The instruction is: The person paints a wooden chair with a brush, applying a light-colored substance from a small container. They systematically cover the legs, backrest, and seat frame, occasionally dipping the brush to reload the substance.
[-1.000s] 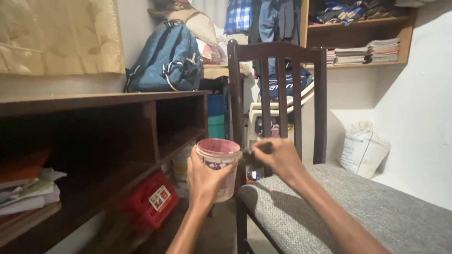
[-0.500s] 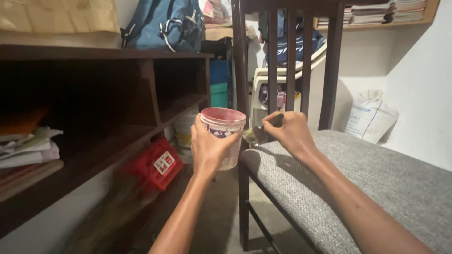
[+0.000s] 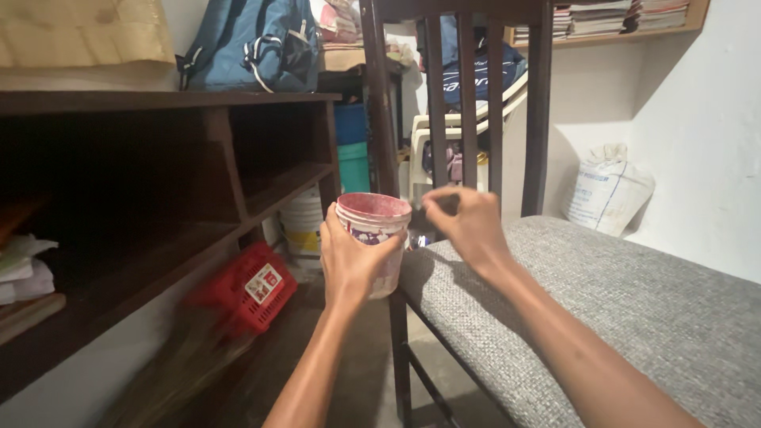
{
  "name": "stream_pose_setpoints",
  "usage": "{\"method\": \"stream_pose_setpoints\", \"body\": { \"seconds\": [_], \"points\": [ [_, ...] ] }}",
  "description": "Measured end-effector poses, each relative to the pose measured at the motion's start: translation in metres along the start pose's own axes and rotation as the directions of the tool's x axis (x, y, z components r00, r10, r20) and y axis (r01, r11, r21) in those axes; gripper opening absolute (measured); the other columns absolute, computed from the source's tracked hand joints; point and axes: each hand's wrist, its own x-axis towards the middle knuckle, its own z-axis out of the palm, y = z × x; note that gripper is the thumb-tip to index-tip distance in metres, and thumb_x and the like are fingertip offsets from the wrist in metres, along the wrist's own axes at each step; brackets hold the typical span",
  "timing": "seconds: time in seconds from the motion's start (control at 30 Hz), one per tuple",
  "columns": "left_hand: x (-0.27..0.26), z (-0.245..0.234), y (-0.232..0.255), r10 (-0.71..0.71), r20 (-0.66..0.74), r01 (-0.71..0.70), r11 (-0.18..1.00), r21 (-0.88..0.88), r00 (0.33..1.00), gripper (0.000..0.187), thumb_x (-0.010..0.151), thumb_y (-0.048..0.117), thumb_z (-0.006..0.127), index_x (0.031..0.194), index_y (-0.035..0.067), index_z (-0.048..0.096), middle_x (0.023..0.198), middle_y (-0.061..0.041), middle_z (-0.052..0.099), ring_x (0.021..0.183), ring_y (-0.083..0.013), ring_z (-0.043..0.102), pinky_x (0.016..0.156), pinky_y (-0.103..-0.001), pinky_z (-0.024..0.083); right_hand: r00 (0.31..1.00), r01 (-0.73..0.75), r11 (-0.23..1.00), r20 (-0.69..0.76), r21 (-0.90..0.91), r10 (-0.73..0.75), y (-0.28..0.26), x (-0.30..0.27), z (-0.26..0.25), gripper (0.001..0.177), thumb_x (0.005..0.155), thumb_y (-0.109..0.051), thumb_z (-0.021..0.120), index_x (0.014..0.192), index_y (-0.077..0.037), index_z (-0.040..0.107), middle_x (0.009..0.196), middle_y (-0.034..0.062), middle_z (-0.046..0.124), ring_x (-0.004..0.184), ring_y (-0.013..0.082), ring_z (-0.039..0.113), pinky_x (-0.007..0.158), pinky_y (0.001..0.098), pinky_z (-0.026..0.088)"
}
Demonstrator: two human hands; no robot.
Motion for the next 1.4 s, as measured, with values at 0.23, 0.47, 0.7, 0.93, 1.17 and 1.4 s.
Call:
{"method": "stream_pose_setpoints", "body": {
  "seconds": [0.23,0.47,0.7,0.93,1.17,1.4],
  "points": [
    [0.0,0.001,-0.003,-0.014,0.005,0.014,1.0,0.008,1.0,0.114,0.054,0.042,0.095,0.145,0.0,0.04,0.132,-0.025,0.055,0.122,-0.0422,0.058,0.098,-0.048,0.05,0.998,0.005,1.0,0.058,0.02,-0.006,-0.002,-0.009,0.001,0.021,0.089,-0.018,0.072,0.103,-0.005,0.08,0.079,0.013,0.08,0.064,0.017,0.075,0.061,0.0294,0.058],
    [0.001,-0.007,-0.004,-0.028,0.004,0.028,1.0,0.002,1.0,0.11,0.057,0.04,0.094,0.145,0.002,0.041,0.131,-0.023,0.057,0.122,-0.0413,0.06,0.099,-0.047,0.051,0.988,0.153,0.987,0.021,0.059,-0.154,0.015,0.001,0.014,0.019,0.091,-0.017,0.07,0.103,-0.006,0.08,0.086,0.0091,0.08,0.066,0.012,0.076,0.06,0.0251,0.061],
    [0.004,-0.021,-0.013,-0.035,-0.015,0.035,0.999,0.015,0.999,0.11,0.056,0.036,0.094,0.146,0.002,0.04,0.131,-0.023,0.056,0.122,-0.0403,0.059,0.098,-0.047,0.051,0.989,0.122,0.992,0.081,-0.012,-0.121,0.014,-0.004,0.012,0.018,0.087,-0.017,0.073,0.1,-0.007,0.082,0.077,0.0128,0.081,0.061,0.0156,0.074,0.056,0.0281,0.057],
    [0.006,-0.024,-0.013,-0.081,-0.008,0.081,0.997,0.007,0.997,0.111,0.055,0.036,0.093,0.146,0.003,0.04,0.13,-0.022,0.056,0.121,-0.0396,0.06,0.098,-0.047,0.052,0.996,0.062,0.998,0.065,-0.001,-0.061,0.007,0.002,0.011,0.018,0.091,-0.017,0.07,0.103,-0.006,0.079,0.087,0.0105,0.079,0.064,0.0168,0.075,0.057,0.0297,0.061],
    [0.004,-0.024,-0.015,-0.107,0.013,0.106,0.994,0.033,0.994,0.102,0.055,0.037,0.094,0.14,0.005,0.046,0.128,-0.021,0.058,0.12,-0.0394,0.061,0.098,-0.047,0.051,0.996,0.07,0.997,-0.064,0.046,-0.067,0.003,0.009,0.006,0.02,0.091,-0.016,0.069,0.106,-0.007,0.079,0.088,0.0109,0.08,0.068,0.0158,0.077,0.062,0.0281,0.061],
    [0.005,-0.025,-0.015,-0.081,-0.01,0.081,0.997,-0.009,0.997,0.103,0.055,0.036,0.094,0.141,0.006,0.045,0.128,-0.02,0.058,0.119,-0.0398,0.061,0.097,-0.048,0.051,0.968,0.07,0.995,-0.246,0.077,-0.049,-0.002,0.012,0.003,0.019,0.093,-0.018,0.071,0.105,-0.007,0.08,0.086,0.0114,0.081,0.064,0.0162,0.075,0.06,0.0304,0.06]
  ]
}}
